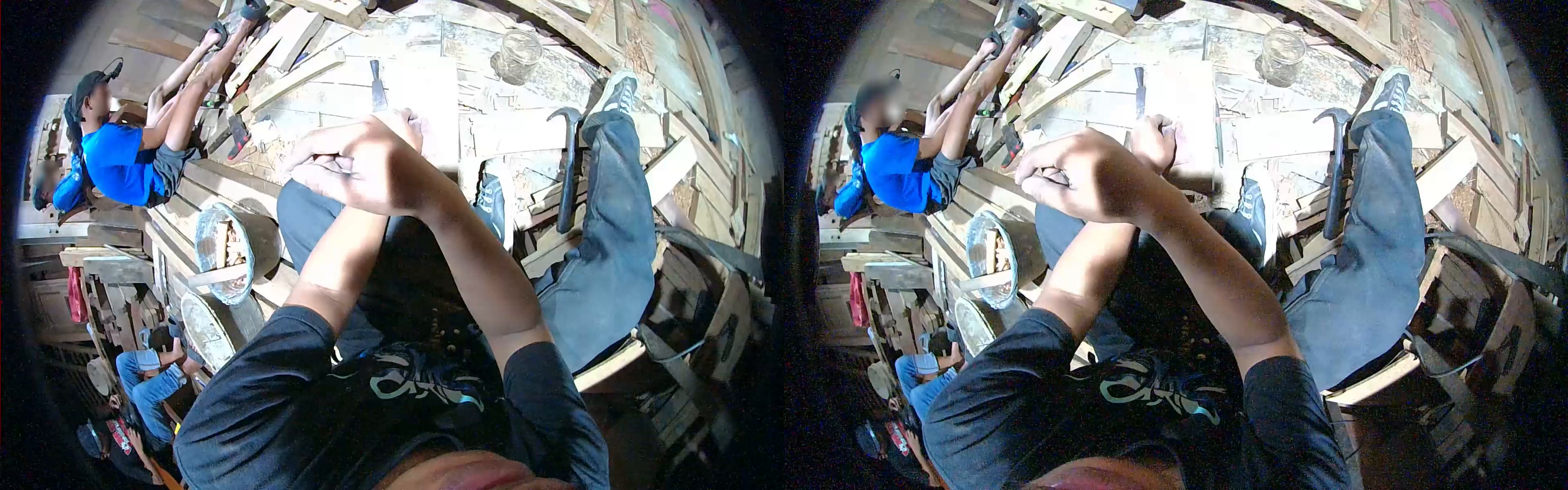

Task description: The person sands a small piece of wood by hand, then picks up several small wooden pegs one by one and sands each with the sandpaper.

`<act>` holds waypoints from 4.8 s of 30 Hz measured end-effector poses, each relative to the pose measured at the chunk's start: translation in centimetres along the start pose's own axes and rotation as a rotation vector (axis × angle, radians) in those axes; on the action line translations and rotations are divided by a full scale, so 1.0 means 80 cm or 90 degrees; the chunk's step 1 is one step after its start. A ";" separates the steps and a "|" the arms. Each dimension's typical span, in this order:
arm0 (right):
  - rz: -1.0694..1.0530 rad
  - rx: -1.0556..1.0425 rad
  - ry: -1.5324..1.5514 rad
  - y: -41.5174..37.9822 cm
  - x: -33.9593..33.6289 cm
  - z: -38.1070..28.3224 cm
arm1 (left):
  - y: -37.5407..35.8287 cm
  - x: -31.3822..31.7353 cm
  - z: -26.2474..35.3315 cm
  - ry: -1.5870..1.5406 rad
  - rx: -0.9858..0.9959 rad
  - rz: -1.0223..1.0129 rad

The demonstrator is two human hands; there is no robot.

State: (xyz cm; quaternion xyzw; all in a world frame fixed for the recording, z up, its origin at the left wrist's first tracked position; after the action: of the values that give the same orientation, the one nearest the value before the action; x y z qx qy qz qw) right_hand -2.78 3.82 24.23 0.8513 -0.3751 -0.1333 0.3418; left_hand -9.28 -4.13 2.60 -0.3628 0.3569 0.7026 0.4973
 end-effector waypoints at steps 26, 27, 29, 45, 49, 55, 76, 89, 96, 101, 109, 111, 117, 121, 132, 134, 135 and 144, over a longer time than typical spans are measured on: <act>0.082 0.187 0.118 -0.019 -0.040 0.031 | 0.010 0.019 -0.002 -0.030 0.062 0.085; 0.132 0.164 0.189 -0.020 -0.050 0.036 | 0.011 0.019 -0.002 -0.031 0.069 0.091; 0.267 0.235 0.533 -0.035 -0.075 0.075 | 0.013 0.020 -0.004 -0.037 0.072 0.092; 0.152 0.266 0.648 -0.036 -0.053 0.078 | 0.016 0.023 -0.008 -0.043 0.073 0.116; 0.172 0.264 0.677 -0.040 -0.050 0.084 | 0.015 0.021 -0.010 -0.047 0.074 0.128; -0.052 0.357 0.184 -0.049 -0.068 0.083 | 0.017 0.022 -0.013 -0.061 0.085 0.145; 0.423 0.506 -0.143 -0.246 -0.123 0.277 | -0.003 0.015 -0.020 -0.050 0.041 0.021; 0.431 0.563 -0.157 -0.253 -0.120 0.278 | -0.010 0.001 -0.007 -0.016 -0.030 -0.001; 0.372 0.635 -0.252 -0.250 -0.125 0.287 | 0.010 -0.006 0.012 -0.043 0.058 0.035; 0.405 0.602 -0.207 -0.260 -0.123 0.309 | -0.018 -0.011 -0.003 0.025 0.014 0.053; 0.423 0.522 -0.200 -0.244 -0.120 0.271 | -0.001 0.008 -0.024 -0.029 0.004 0.029; 0.421 0.384 -0.178 -0.241 -0.119 0.271 | -0.017 0.009 -0.022 0.040 -0.044 -0.028; 0.393 0.556 -0.229 -0.263 -0.127 0.313 | 0.035 0.015 -0.026 -0.029 -0.020 0.055; 0.312 0.706 -0.370 -0.244 -0.125 0.271 | 0.078 -0.038 -0.039 -0.224 -0.153 0.125; 0.307 0.386 -0.173 -0.094 -0.087 0.127 | -0.014 -0.140 0.003 -0.963 -0.098 -0.118; 0.280 0.384 -0.096 -0.071 -0.072 0.091 | -0.019 -0.153 0.014 -0.942 -0.040 -0.140; 0.257 0.351 -0.133 -0.064 -0.069 0.077 | -0.021 -0.159 0.021 -0.931 -0.011 -0.151; 0.350 0.331 -0.276 -0.088 -0.067 -0.006 | -0.038 -0.177 0.036 -0.982 0.158 -0.206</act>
State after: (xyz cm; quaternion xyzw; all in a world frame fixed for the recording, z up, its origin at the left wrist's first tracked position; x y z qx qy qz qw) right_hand -2.39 11.37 19.62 0.7301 -0.6717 -0.1140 0.0522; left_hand -3.42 -7.12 15.81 0.2362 -0.0692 0.6299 0.7366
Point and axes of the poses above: each hand's wrist, its own y-axis towards the middle knuckle, its own x-axis out of the palm, z = x × y, the point moved 6 cm from there along y, towards the middle knuckle, and after that the axes turned 2 degrees about -z, right-handed, at the moved point
